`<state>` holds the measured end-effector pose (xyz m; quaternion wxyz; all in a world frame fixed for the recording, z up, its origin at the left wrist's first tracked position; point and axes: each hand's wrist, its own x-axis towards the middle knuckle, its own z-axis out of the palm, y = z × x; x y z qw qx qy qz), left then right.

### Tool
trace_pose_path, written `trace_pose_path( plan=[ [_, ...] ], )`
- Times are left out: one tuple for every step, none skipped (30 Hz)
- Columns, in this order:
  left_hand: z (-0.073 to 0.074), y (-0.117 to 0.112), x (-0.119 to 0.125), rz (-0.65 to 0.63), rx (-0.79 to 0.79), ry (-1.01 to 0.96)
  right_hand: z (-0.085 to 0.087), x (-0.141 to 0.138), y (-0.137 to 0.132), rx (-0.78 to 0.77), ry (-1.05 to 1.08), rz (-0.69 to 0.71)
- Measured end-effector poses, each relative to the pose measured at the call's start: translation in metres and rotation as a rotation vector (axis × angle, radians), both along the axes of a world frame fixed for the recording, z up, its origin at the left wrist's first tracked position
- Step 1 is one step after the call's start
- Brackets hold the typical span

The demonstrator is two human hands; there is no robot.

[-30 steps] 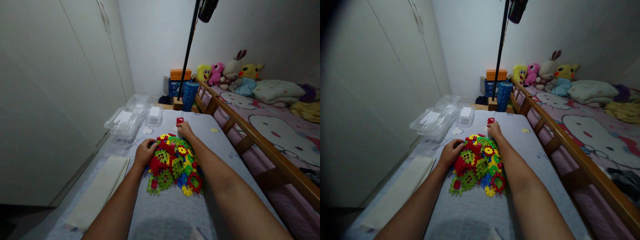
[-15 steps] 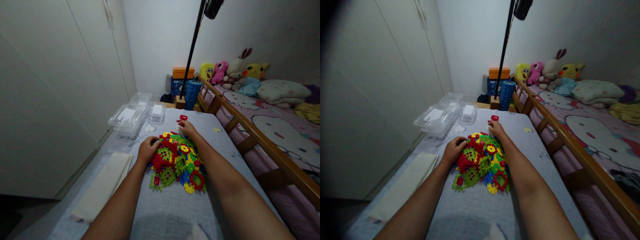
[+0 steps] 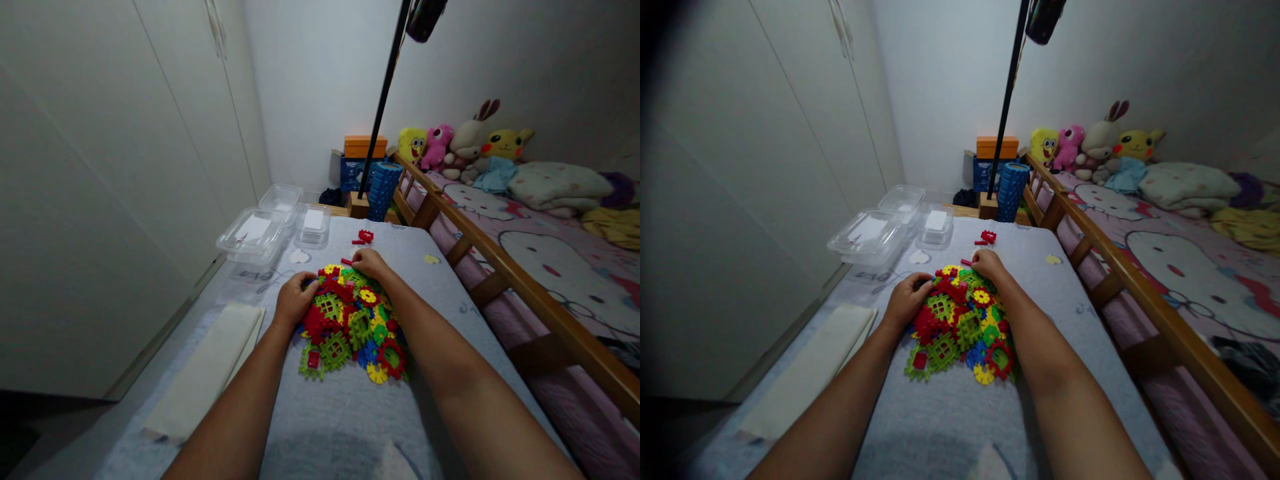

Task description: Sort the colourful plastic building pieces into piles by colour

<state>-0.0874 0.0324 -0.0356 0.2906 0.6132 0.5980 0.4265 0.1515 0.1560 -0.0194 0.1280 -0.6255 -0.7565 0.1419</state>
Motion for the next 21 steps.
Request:
trace_pose_path(
  plan=[
    [0.0, 0.0, 0.0, 0.0, 0.001, 0.001, -0.002, 0.002, 0.002, 0.022, 0.018, -0.027],
    [0.0, 0.0, 0.0, 0.0, 0.003, 0.003, -0.004, 0.003, 0.004, 0.047, 0.04, -0.06],
    [0.0, 0.0, 0.0, -0.001, 0.004, 0.003, -0.006, 0.005, 0.006, 0.072, 0.062, -0.099],
    [0.0, 0.0, 0.0, -0.002, 0.004, 0.004, -0.008, 0.007, 0.009, 0.095, 0.084, -0.141],
    [0.0, 0.001, 0.0, -0.002, 0.004, 0.003, -0.009, 0.009, 0.011, 0.115, 0.1, -0.186],
    [0.0, 0.001, 0.0, -0.002, 0.003, 0.002, -0.011, 0.011, 0.014, 0.13, 0.111, -0.232],
    [-0.001, 0.001, 0.001, -0.001, 0.003, 0.001, -0.012, 0.012, 0.017, 0.141, 0.117, -0.278],
    [-0.001, 0.001, 0.001, 0.0, 0.004, -0.001, -0.013, 0.013, 0.02, 0.146, 0.121, -0.321],
    [-0.001, 0.001, 0.001, 0.002, 0.005, -0.002, -0.015, 0.013, 0.023, 0.148, 0.125, -0.358],
    [-0.001, 0.001, 0.001, 0.002, 0.006, -0.004, -0.016, 0.014, 0.027, 0.149, 0.133, -0.388],
    [-0.002, 0.001, 0.001, 0.002, 0.006, -0.006, -0.018, 0.014, 0.03, 0.148, 0.148, -0.414],
    [-0.002, 0.001, 0.001, 0.001, 0.006, -0.007, -0.02, 0.015, 0.033, 0.149, 0.172, -0.436],
    [-0.002, 0.001, 0.001, -0.001, 0.005, -0.007, -0.021, 0.015, 0.036, 0.153, 0.204, -0.455],
    [-0.002, 0.001, 0.0, -0.002, 0.005, -0.006, -0.023, 0.015, 0.039, 0.163, 0.246, -0.468],
    [-0.001, 0.001, 0.0, -0.003, 0.005, -0.003, -0.024, 0.015, 0.041, 0.179, 0.293, -0.471],
    [-0.001, 0.001, 0.0, -0.004, 0.006, 0.001, -0.026, 0.015, 0.043, 0.197, 0.341, -0.465],
    [-0.001, 0.001, 0.0, -0.004, 0.007, 0.004, -0.027, 0.015, 0.043, 0.212, 0.384, -0.452],
    [-0.001, 0.001, 0.0, -0.005, 0.008, 0.006, -0.027, 0.015, 0.044, 0.22, 0.418, -0.436],
    [-0.001, 0.001, 0.0, -0.005, 0.009, 0.007, -0.028, 0.015, 0.043, 0.218, 0.442, -0.423],
    [-0.001, 0.001, 0.0, -0.005, 0.01, 0.009, -0.027, 0.015, 0.042, 0.208, 0.456, -0.416],
    [-0.001, 0.001, 0.0, -0.005, 0.01, 0.011, -0.027, 0.014, 0.041, 0.192, 0.463, -0.413]
  ],
)
